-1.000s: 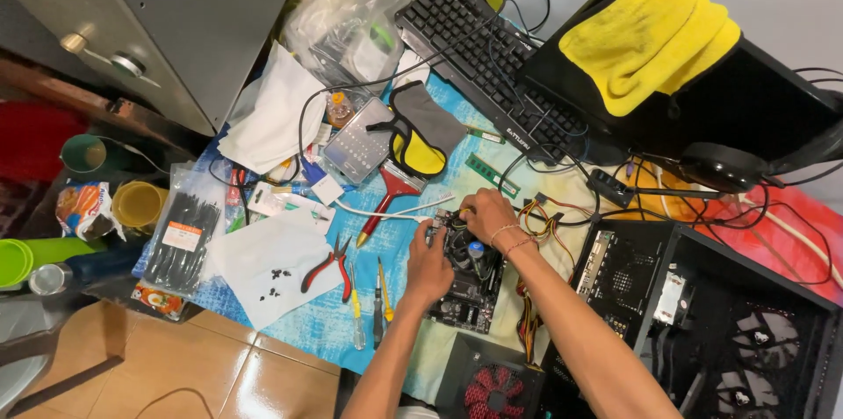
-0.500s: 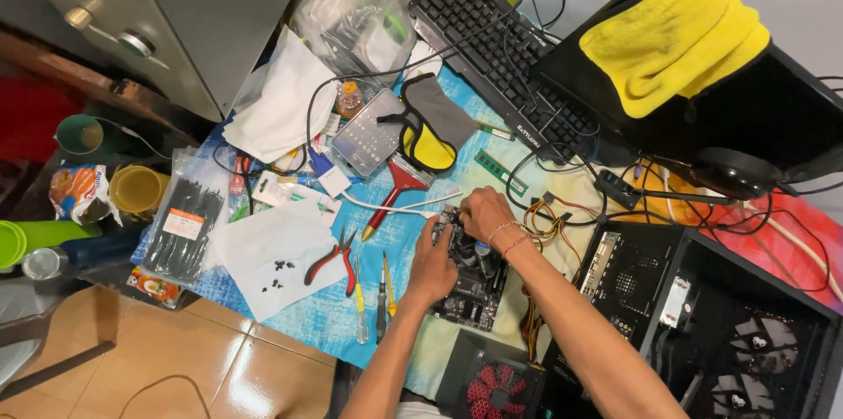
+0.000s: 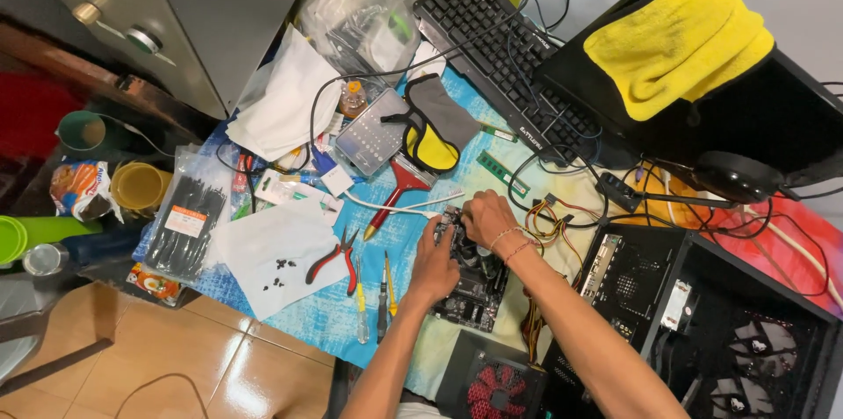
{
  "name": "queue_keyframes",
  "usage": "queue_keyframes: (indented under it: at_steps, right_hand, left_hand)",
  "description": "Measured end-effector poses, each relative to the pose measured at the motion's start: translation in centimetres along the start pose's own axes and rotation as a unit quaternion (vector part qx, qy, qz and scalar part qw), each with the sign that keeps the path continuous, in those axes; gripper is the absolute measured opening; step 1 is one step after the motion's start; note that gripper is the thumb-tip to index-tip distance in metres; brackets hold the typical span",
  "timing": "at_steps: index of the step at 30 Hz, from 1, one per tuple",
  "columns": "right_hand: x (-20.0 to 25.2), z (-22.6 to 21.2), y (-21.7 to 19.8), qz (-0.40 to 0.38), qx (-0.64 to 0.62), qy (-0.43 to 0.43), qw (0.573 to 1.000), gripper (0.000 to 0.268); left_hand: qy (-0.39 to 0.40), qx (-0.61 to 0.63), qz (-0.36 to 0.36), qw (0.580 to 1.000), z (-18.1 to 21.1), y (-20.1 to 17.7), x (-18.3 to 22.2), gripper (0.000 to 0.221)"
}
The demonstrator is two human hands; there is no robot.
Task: Connecting power and data cables to a motherboard and positioning it for testing or installation.
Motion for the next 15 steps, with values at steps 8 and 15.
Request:
queue_keyframes:
  at_steps: [8,15]
  right_hand:
    - [-0.1,-1.0,0.3,0.01,0.02,-0.031,0.999,0.012]
    - [0.3,-1.1,-0.7,-0.006,0.022,-0.007,1.0,0.017]
  left_hand:
    - [-0.004,-0.001,-0.003,1.0,-0.4,0.3,-0.2,0.067]
    - [0.0,0.003,0.004,1.0,-0.2,0.1,-0.1,0.068]
Point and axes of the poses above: each hand's wrist, its own x-axis away from the middle knuckle, its own y-axis out of the palm, z = x × y, the point moved 9 cm from there along -x, towards the middle knuckle, and after that the axes turned 3 degrees about z, right-handed, at the moved point
